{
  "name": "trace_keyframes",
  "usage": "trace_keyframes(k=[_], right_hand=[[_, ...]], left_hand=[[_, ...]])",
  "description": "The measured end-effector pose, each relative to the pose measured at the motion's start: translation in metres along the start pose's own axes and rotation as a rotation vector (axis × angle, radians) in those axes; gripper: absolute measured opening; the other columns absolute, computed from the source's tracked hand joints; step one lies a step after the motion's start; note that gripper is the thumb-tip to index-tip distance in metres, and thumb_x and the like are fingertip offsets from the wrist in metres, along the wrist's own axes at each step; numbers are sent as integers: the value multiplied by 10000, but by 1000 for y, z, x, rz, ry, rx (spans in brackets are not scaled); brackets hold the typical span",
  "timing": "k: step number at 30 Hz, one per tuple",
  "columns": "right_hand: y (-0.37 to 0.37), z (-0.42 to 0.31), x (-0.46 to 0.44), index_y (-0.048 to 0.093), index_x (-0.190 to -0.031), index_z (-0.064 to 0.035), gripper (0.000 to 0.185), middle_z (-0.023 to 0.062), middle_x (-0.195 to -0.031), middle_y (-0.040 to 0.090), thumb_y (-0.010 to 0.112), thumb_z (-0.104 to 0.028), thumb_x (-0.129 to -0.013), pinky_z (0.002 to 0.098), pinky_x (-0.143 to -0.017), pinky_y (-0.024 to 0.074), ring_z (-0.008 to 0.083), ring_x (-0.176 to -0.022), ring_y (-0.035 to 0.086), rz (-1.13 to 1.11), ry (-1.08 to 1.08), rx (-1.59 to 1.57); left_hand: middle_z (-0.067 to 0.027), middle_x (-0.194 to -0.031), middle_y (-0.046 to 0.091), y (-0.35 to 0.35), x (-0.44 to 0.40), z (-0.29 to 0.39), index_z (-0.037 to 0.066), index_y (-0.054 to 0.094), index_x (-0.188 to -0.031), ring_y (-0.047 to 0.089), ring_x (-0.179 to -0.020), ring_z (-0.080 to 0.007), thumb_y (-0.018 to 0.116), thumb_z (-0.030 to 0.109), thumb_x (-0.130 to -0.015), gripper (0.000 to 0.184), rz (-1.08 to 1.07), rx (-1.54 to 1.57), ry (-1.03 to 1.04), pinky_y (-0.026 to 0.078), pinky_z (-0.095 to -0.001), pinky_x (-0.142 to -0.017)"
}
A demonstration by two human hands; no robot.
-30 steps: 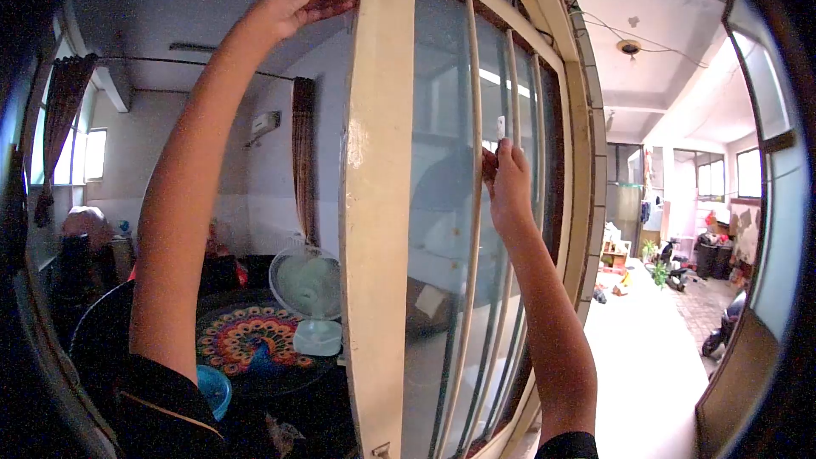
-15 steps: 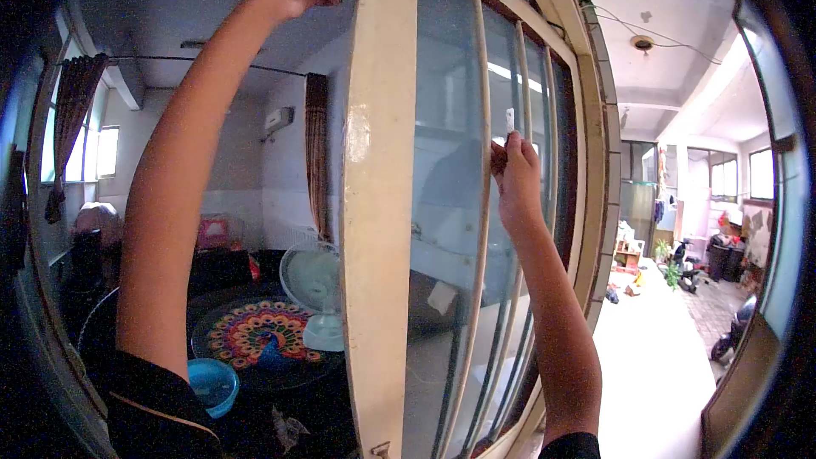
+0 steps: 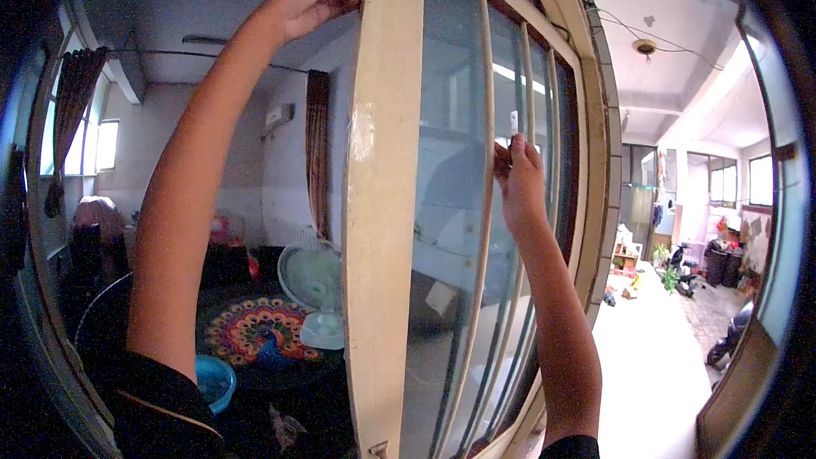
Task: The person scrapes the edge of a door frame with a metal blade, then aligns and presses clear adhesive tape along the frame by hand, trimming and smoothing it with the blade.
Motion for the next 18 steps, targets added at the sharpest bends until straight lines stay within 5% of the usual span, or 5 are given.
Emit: trace_keyframes(k=[5,8,11,15,18], right_hand=[[1,-2,2,518,-1095,-31,309,79,-939,618,408,-311,-1027,280,-744,482,141,-826,593,-3,30,-7],[3,-3,3,524,-1057,-44,286,82,-939,623,410,-305,-1027,281,-722,475,135,-804,591,-8,16,22],[4,-2,3,527,-1030,-54,277,76,-933,628,406,-304,-1028,282,-694,462,126,-778,585,-3,21,-27],[1,-2,2,531,-1011,-60,275,55,-898,634,414,-308,-1026,281,-657,447,117,-749,581,3,-16,39],[-5,3,-4,539,-1011,-59,279,48,-885,636,425,-313,-1023,269,-639,442,109,-739,577,-25,-13,35]], left_hand=[[-118,-1027,667,-5,21,9,7,615,-997,643,-822,-184,598,220,-922,226,-3,195,260,538,-296,-824],[-121,-1085,659,7,45,23,0,598,-1105,648,-863,-172,597,222,-924,287,-19,-115,343,533,-289,-838],[-92,-1107,659,30,60,34,113,577,-1292,656,-860,-124,658,222,-899,416,60,-497,470,545,-270,-752],[-41,-885,705,42,62,40,102,709,-1098,650,-733,-92,690,232,-880,255,81,-681,593,522,-235,-678],[-25,-818,705,43,66,40,98,702,-1109,641,-723,-74,692,232,-878,268,139,-712,646,504,-222,-664]])
Point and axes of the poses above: each hand's wrist, its own x-axis away from the middle knuckle, its own y-axis out of the palm, z = x × y, the point moved 6 cm from there along -x, towards the middle knuckle
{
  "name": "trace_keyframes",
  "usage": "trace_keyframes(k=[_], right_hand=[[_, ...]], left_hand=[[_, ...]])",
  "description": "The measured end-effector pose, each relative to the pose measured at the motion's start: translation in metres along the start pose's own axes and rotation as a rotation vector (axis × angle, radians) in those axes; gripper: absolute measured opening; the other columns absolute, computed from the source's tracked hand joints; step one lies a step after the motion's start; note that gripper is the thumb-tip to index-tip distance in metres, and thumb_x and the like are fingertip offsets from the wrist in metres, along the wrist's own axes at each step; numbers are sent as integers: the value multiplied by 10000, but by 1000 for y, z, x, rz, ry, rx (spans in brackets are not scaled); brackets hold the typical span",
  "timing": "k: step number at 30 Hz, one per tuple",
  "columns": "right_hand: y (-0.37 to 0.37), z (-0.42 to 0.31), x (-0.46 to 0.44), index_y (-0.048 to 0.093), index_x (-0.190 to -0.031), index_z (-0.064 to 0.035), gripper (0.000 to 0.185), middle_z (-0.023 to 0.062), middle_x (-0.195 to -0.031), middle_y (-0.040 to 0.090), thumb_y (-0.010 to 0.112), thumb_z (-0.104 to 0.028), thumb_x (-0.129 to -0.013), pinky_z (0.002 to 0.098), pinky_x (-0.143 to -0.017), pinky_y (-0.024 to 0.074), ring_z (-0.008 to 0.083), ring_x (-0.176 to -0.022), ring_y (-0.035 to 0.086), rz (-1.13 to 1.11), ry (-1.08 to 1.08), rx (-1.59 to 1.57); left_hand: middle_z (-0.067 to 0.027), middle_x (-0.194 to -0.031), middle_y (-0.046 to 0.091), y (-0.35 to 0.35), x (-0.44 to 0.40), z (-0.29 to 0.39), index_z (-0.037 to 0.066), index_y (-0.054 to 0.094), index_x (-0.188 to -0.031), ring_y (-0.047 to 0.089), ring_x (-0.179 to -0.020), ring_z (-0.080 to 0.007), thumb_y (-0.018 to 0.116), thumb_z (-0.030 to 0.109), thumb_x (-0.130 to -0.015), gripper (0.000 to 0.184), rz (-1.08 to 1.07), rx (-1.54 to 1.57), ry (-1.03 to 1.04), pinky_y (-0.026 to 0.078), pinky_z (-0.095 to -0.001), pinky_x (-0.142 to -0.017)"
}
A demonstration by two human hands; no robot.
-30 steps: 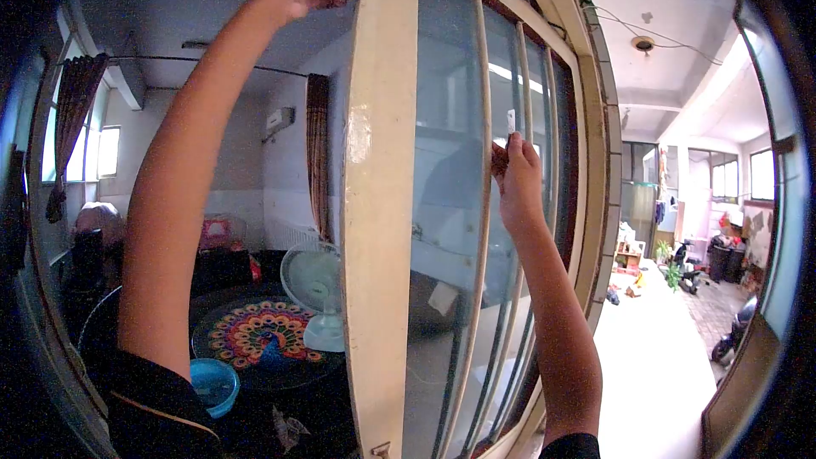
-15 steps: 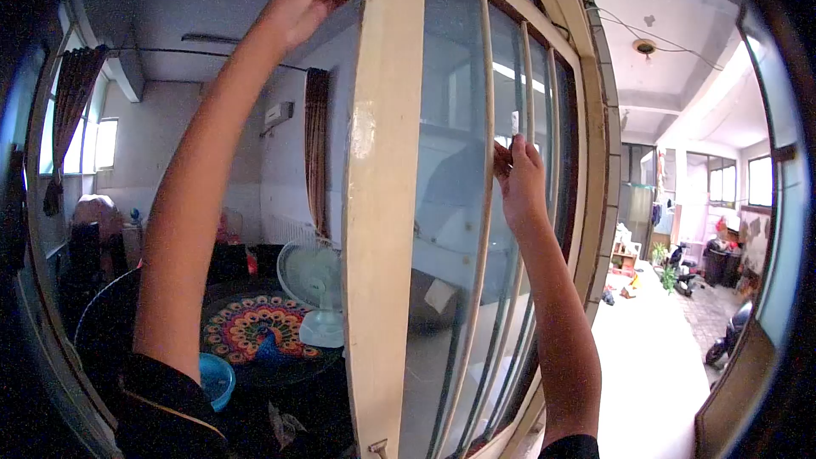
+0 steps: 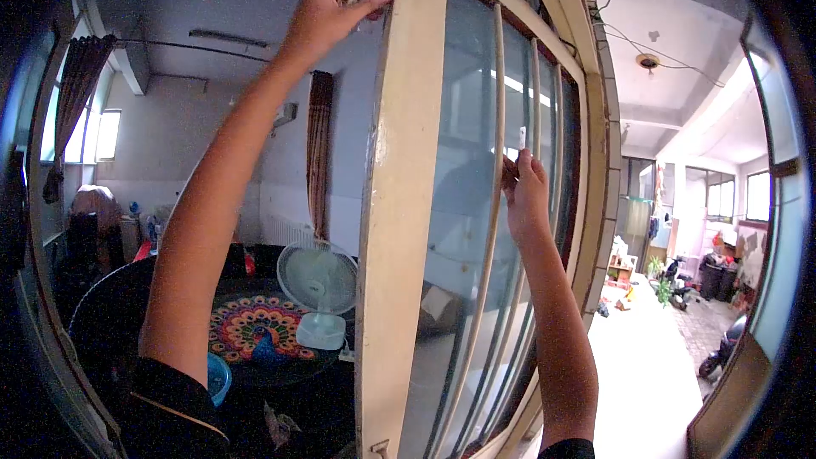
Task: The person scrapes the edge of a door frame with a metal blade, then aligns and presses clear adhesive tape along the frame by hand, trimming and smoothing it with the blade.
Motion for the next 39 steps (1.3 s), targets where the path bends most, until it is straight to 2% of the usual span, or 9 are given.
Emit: trace_keyframes(k=[5,7,12,22,25,27,31,36,39], right_hand=[[4,-4,4,550,-1021,-54,288,44,-881,632,442,-321,-1018,239,-619,432,94,-724,561,20,9,3],[0,-1,3,579,-998,-72,254,44,-905,651,463,-298,-1012,270,-713,483,134,-797,613,-4,19,4],[-2,3,-3,577,-1013,-68,259,41,-913,649,460,-298,-1013,277,-717,479,136,-800,610,-45,30,-58],[-4,4,-6,581,-1033,-73,281,24,-865,650,451,-321,-1015,275,-688,458,123,-757,603,-12,-20,39],[-4,6,-7,580,-1004,-80,276,15,-852,651,451,-323,-1015,251,-620,429,96,-713,587,46,-19,56],[-5,3,-3,579,-997,-83,272,10,-848,648,450,-322,-1016,241,-595,411,84,-703,580,3,-13,111],[3,-6,6,579,-993,-91,267,-13,-808,623,450,-325,-1016,228,-565,381,70,-672,554,0,15,114],[10,-8,11,566,-970,-27,336,31,-790,612,414,-321,-1027,263,-592,411,94,-660,527,18,-12,72],[7,-2,7,572,-996,-66,273,14,-845,625,445,-307,-1019,238,-622,428,95,-700,562,3,10,58]], left_hand=[[-37,-831,708,1,-1,-10,82,718,-1039,643,-736,-78,695,228,-872,222,49,-9,23,496,-229,-659],[-46,-829,710,-1,-6,-14,70,721,-1012,648,-739,-91,696,227,-870,213,67,-5,31,497,-236,-662],[-89,-891,638,4,-13,7,10,615,-981,624,-849,-184,602,129,-911,139,-78,-345,375,474,-297,-766],[-76,-929,562,3,50,46,13,541,-916,554,-914,-168,558,128,-931,117,-108,-61,418,435,-308,-801],[-42,-827,569,-13,46,31,44,553,-912,552,-788,-126,583,206,-931,166,2,42,300,440,-286,-702],[5,-683,547,-22,27,0,65,552,-912,521,-633,-91,615,296,-919,240,57,73,-171,425,-266,-588],[36,-576,490,-17,-20,-30,61,596,-970,462,-517,-68,617,333,-920,277,202,-27,-82,376,-244,-493],[-3,-657,579,14,-52,-57,130,643,-1203,470,-524,-63,667,357,-881,395,10,199,-303,358,-220,-466],[-34,-762,668,9,-62,-71,127,703,-1101,500,-537,-69,712,341,-843,336,96,165,-288,416,-226,-496]])
Point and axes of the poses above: each hand's wrist, its own x-axis away from the middle knuckle, its own y-axis out of the palm, z = x × y, the point moved 6 cm from there along -x, towards the middle knuckle
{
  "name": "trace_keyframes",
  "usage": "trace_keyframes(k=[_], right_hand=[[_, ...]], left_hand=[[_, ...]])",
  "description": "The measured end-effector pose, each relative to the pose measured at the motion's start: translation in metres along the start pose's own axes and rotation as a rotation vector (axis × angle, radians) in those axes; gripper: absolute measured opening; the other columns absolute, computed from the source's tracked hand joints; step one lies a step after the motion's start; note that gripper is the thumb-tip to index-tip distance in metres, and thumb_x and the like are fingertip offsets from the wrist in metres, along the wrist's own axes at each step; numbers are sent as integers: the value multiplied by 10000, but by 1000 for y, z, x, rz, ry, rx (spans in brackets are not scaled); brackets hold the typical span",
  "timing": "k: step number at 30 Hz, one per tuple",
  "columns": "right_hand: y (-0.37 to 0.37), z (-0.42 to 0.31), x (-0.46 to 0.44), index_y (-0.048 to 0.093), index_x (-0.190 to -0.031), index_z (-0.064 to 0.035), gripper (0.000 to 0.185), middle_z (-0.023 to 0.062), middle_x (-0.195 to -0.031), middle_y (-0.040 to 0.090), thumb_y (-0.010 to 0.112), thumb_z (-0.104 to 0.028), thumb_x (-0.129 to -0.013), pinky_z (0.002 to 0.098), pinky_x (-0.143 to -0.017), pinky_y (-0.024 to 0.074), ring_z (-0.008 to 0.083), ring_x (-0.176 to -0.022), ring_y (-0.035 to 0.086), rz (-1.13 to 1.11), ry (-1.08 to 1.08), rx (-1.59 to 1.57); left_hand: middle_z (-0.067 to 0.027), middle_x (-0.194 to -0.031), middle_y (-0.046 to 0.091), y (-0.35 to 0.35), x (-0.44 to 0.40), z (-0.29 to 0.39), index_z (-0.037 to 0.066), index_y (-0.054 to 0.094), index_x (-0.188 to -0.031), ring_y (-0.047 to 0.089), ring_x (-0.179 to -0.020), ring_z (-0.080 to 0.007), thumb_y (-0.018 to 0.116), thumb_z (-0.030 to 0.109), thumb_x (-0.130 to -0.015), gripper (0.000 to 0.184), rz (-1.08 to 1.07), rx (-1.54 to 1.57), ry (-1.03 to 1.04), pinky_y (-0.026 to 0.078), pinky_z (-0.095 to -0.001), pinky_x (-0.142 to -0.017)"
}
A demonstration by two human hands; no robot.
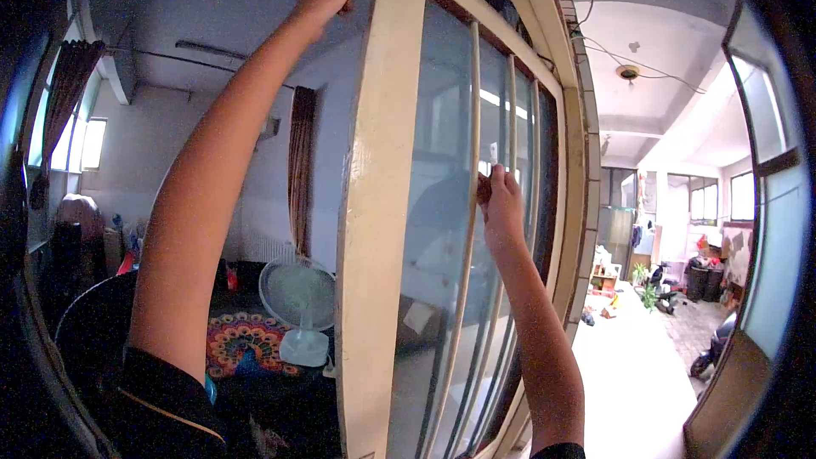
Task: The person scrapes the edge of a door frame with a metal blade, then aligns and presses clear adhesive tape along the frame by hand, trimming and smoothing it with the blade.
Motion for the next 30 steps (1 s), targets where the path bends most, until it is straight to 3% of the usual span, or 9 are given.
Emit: trace_keyframes(k=[6,15,17,21,23,24,26,29,30], right_hand=[[-4,8,-6,549,-1053,-38,301,36,-856,581,428,-313,-1024,264,-734,456,110,-745,540,-39,-20,-44],[-2,7,-4,528,-1047,-16,314,61,-901,585,430,-314,-1021,295,-772,465,127,-799,551,-57,-25,-22],[1,3,0,529,-1040,-20,312,63,-896,589,431,-316,-1021,295,-770,467,126,-792,551,-44,-20,-30],[5,-4,6,530,-1013,-27,309,71,-883,595,434,-321,-1019,301,-764,471,126,-779,549,-12,0,-39],[2,-1,3,529,-1006,-29,309,75,-885,594,428,-320,-1021,306,-770,469,130,-782,549,-37,-3,-20],[1,0,1,529,-999,-30,310,79,-886,593,422,-320,-1023,310,-777,468,134,-785,549,-61,-6,-3],[0,0,0,528,-997,-30,311,81,-886,592,414,-317,-1025,315,-782,466,139,-786,549,-49,-15,17],[3,-4,4,525,-992,-27,317,88,-892,594,394,-313,-1031,329,-808,466,154,-805,562,-56,-19,45],[3,-3,4,524,-996,-22,321,92,-898,596,396,-314,-1031,332,-817,469,157,-819,569,-55,-15,19]], left_hand=[[-46,-851,712,-2,-25,-6,45,723,-978,635,-673,-100,728,281,-831,278,-10,-85,144,507,-237,-597],[-80,-854,711,-3,-32,-8,8,710,-912,676,-745,-127,705,215,-847,217,-93,108,-63,544,-237,-706],[-68,-610,620,-2,-29,13,3,630,-637,571,-506,-152,685,145,-792,217,-25,23,-39,462,-289,-490],[-63,-605,624,2,-29,23,-2,649,-652,563,-504,-143,667,113,-779,172,-80,-138,-54,457,-295,-498],[-87,-689,659,8,-35,20,-7,669,-732,594,-593,-128,645,107,-818,145,-196,-536,-36,452,-295,-529],[-87,-689,659,8,-38,19,-7,669,-732,594,-593,-128,645,107,-818,145,-196,-533,-29,452,-295,-529],[-85,-890,711,3,-56,-9,7,694,-923,680,-782,-136,674,214,-870,215,-186,-734,42,551,-251,-736],[-76,-922,708,-34,-65,-39,15,677,-957,677,-822,-150,633,214,-898,212,22,-271,65,546,-278,-771],[-76,-922,708,-34,-68,-41,15,677,-957,677,-822,-150,633,214,-898,212,20,-270,68,546,-278,-771]])
Point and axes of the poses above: each hand's wrist, its own x-axis away from the middle knuckle, its own y-axis out of the palm, z = x × y, the point moved 6 cm from there along -x, towards the middle knuckle
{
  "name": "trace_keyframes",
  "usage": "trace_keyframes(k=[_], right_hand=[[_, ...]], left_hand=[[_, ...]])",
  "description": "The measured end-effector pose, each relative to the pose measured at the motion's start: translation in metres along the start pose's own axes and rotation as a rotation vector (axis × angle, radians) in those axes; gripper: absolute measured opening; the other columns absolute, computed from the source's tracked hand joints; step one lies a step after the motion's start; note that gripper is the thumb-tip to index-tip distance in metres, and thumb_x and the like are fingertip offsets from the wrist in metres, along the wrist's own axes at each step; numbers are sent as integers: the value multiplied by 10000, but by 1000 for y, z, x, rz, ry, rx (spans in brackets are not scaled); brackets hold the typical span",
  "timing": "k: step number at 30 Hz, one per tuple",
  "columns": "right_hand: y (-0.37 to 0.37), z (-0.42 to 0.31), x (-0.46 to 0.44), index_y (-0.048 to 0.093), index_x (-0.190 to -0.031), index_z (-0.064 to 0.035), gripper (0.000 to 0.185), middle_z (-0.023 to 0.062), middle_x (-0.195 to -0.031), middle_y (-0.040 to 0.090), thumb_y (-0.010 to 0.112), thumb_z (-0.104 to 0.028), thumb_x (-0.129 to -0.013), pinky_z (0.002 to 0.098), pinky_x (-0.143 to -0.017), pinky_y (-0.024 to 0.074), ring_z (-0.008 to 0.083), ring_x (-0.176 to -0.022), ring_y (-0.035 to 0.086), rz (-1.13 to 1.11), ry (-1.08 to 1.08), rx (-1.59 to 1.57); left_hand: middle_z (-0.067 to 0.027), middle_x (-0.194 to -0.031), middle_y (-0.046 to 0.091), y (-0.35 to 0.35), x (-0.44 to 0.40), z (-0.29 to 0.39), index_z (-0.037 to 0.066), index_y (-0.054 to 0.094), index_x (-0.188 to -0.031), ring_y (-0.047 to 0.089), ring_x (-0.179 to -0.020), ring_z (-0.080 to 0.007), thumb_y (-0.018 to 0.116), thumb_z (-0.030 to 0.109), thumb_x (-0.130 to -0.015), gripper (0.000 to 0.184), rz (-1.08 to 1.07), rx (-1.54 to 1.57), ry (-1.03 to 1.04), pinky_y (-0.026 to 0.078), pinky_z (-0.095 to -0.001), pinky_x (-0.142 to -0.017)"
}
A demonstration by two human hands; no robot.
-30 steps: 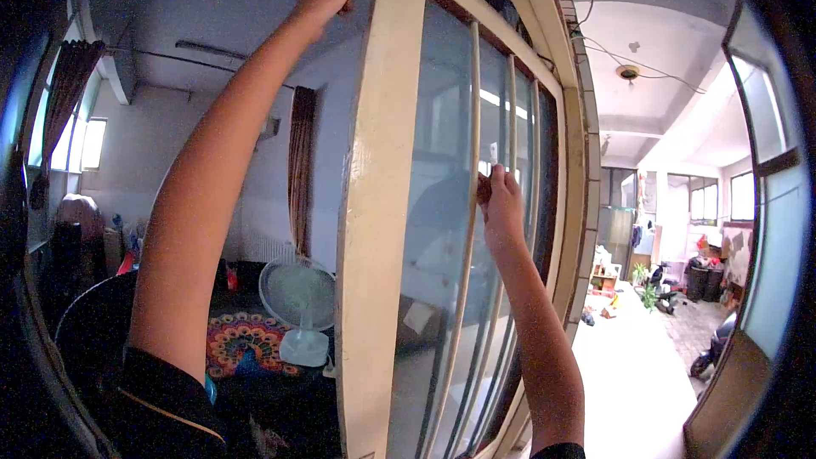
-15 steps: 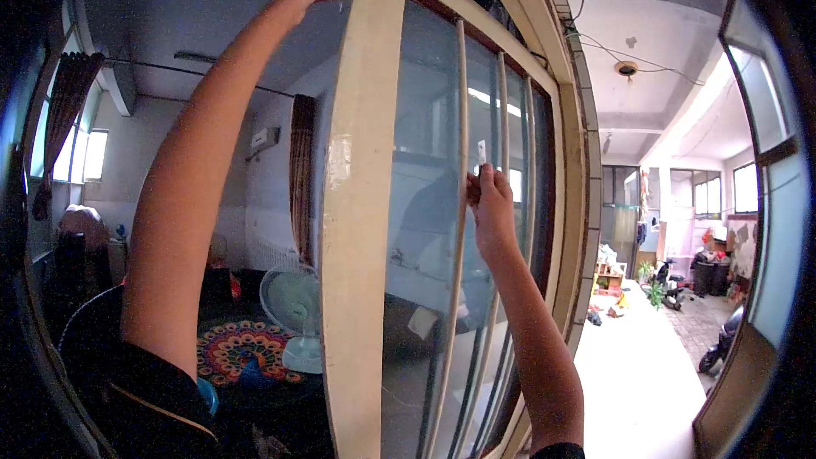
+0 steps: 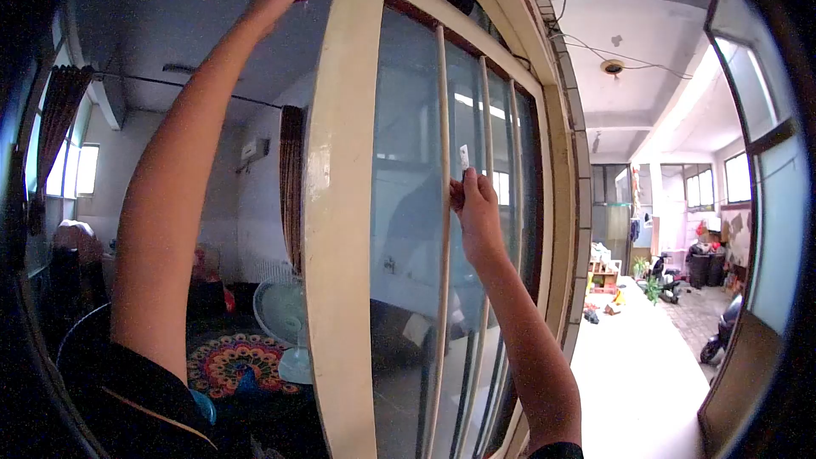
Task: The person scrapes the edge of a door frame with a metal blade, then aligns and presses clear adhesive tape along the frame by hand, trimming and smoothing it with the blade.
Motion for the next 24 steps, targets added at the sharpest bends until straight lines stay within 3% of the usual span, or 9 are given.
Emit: trace_keyframes(k=[2,6,8,9,11,14,17,20,24], right_hand=[[-1,3,-2,526,-1010,-15,327,100,-918,604,401,-317,-1029,341,-842,474,165,-855,587,7,3,-31],[0,5,-2,529,-1018,-12,323,99,-921,605,412,-313,-1027,332,-829,475,161,-836,584,-1,-8,-83],[-2,3,1,530,-1013,-12,315,94,-922,606,421,-307,-1025,324,-819,475,156,-823,581,22,11,-52],[-3,4,-1,530,-1013,-12,315,94,-922,606,421,-307,-1025,324,-819,475,156,-823,581,24,9,-51],[-4,6,-2,535,-1034,-10,319,90,-927,606,424,-309,-1024,319,-814,476,152,-825,578,7,21,-28],[-3,6,1,537,-1038,-21,323,83,-920,609,422,-322,-1023,318,-818,473,149,-832,576,13,17,-61],[-1,4,6,537,-1035,-32,319,77,-906,612,423,-330,-1022,313,-810,470,145,-822,576,29,5,-72],[-3,4,10,536,-1062,-30,310,83,-923,615,419,-315,-1025,324,-827,474,152,-812,580,49,13,-53],[-8,6,22,535,-1103,-24,318,94,-937,635,398,-301,-1029,343,-883,480,175,-864,606,58,29,-26]], left_hand=[[-68,-946,704,-2,6,11,34,667,-1055,669,-867,-155,609,198,-913,224,-66,262,11,529,-293,-803],[-72,-953,705,13,24,64,38,652,-1143,665,-895,-163,568,161,-933,258,-39,293,113,510,-291,-836],[-59,-743,619,34,19,69,-1,616,-859,549,-614,-98,586,163,-905,174,-128,535,71,411,-270,-536],[-59,-743,619,31,20,66,-1,616,-859,549,-614,-98,586,163,-905,174,-127,538,73,411,-270,-536],[-83,-1002,702,23,20,64,37,626,-1208,661,-931,-161,533,141,-949,295,-129,229,175,502,-282,-859],[-83,-1037,695,20,42,77,27,627,-1206,659,-940,-158,507,137,-959,296,-68,32,243,502,-281,-862],[-80,-1048,693,21,46,76,56,659,-1167,658,-938,-143,523,145,-955,268,-58,72,310,500,-274,-861],[-75,-1034,697,21,53,72,63,676,-1132,659,-932,-135,556,165,-946,244,-33,218,307,499,-268,-862],[-72,-1030,696,11,94,91,46,684,-1095,653,-948,-126,594,214,-932,250,-89,182,240,496,-270,-872]])
Point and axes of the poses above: each hand's wrist, its own x-axis away from the middle knuckle, its own y-axis out of the palm, z = x × y, the point moved 6 cm from there along -x, towards the middle knuckle
